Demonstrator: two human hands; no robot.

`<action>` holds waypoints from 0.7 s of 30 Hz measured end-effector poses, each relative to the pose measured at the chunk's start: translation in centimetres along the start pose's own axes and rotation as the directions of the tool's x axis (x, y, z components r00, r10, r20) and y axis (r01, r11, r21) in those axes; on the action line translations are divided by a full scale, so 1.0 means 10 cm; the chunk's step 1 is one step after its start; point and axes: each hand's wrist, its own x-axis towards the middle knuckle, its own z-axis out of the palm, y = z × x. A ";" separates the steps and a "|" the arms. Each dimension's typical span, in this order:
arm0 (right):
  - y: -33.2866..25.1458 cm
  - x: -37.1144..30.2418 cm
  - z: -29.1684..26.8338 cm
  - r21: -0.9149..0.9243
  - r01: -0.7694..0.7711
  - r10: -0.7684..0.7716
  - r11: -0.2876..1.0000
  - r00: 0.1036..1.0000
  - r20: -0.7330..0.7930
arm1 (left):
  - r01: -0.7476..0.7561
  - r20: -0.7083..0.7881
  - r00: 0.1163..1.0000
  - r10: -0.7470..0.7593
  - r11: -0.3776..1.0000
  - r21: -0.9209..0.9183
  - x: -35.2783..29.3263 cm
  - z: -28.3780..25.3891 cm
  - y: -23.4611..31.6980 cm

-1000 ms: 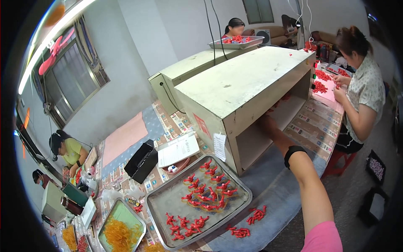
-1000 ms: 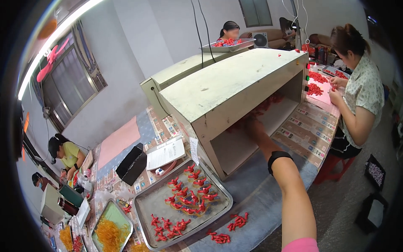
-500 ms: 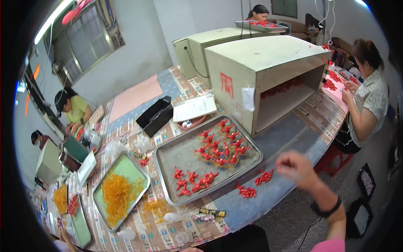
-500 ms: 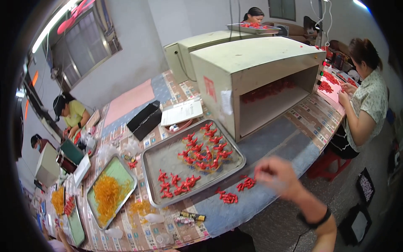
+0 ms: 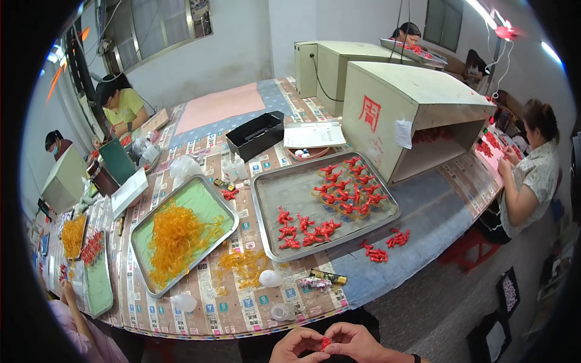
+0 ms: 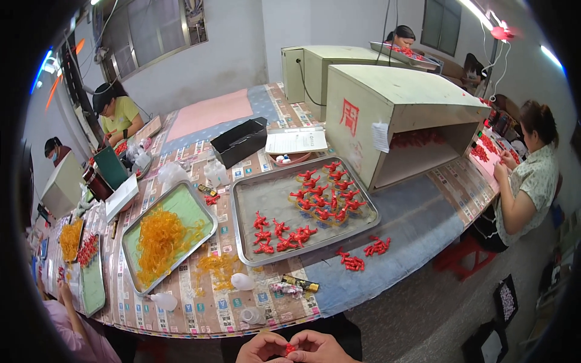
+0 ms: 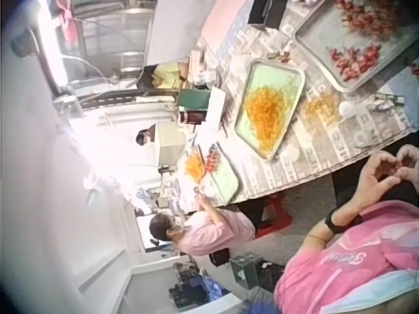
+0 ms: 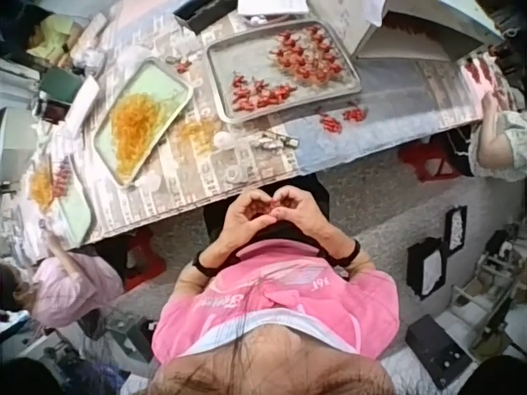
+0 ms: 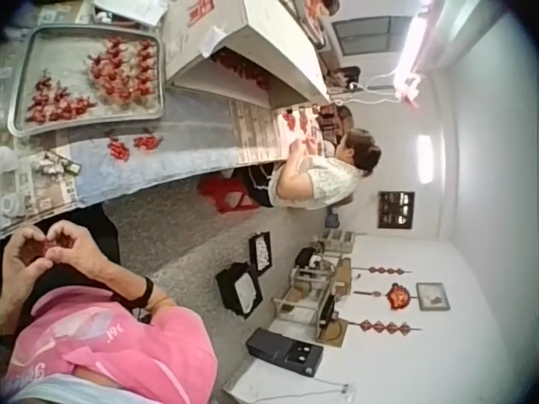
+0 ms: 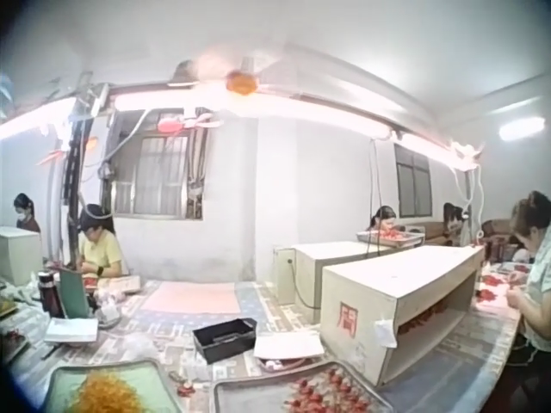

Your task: Assembling small red and yellow plastic components into finished pieces at a factory workstation.

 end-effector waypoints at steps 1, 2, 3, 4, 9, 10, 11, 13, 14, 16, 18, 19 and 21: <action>0.03 -0.01 0.00 0.055 -0.043 0.043 0.998 0.999 0.005 | -0.006 -0.003 1.000 0.006 1.000 -0.007 -0.01 -0.02 -0.02; 0.04 -0.02 0.01 0.097 -0.080 0.079 0.992 0.997 0.013 | 0.001 0.007 1.000 -0.001 1.000 -0.004 -0.03 -0.04 -0.04; 0.05 -0.04 0.03 0.092 -0.081 0.081 0.992 0.997 0.011 | 0.010 0.018 1.000 -0.010 1.000 -0.001 -0.04 -0.06 -0.06; 0.07 -0.05 0.05 0.110 -0.068 0.070 0.992 0.998 -0.009 | 0.009 0.021 1.000 -0.009 1.000 -0.006 -0.05 -0.07 -0.06; -0.07 -0.14 0.17 0.032 -0.057 0.061 0.998 0.990 -0.129 | 0.040 0.067 0.997 -0.037 0.998 -0.047 -0.03 -0.09 -0.06; -0.10 -0.15 0.20 -0.031 -0.006 0.001 1.000 0.990 -0.140 | 0.070 0.070 0.995 -0.066 0.996 -0.058 -0.04 -0.10 -0.05; -0.13 -0.15 0.20 -0.095 0.042 -0.056 0.995 0.988 -0.146 | 0.078 0.089 0.993 -0.072 0.995 -0.058 -0.04 -0.09 0.00; -0.17 -0.12 0.13 -0.257 0.151 -0.180 0.955 0.979 -0.094 | 0.080 0.048 0.996 -0.076 0.993 -0.090 -0.04 -0.06 0.07; -0.19 -0.09 0.08 -0.406 0.251 -0.275 0.879 0.961 -0.003 | 0.091 0.030 0.996 -0.088 0.991 -0.098 -0.03 -0.06 0.07; -0.33 -0.04 -0.05 -0.564 0.270 -0.311 0.780 0.950 0.025 | 0.132 0.059 0.990 -0.127 0.986 -0.103 -0.02 -0.10 0.06; -0.43 0.03 -0.21 -0.725 0.300 -0.440 0.620 0.898 -0.004 | 0.168 0.039 0.986 -0.164 0.978 -0.127 -0.03 -0.11 0.04; -0.47 0.09 -0.35 -0.782 0.328 -0.548 0.530 0.836 -0.021 | 0.169 0.049 0.985 -0.164 0.977 -0.127 -0.03 -0.11 0.05; -0.63 0.16 -0.57 -0.894 0.193 -0.678 0.405 0.719 -0.152 | 0.210 0.039 0.978 -0.206 0.966 -0.153 -0.04 -0.12 0.08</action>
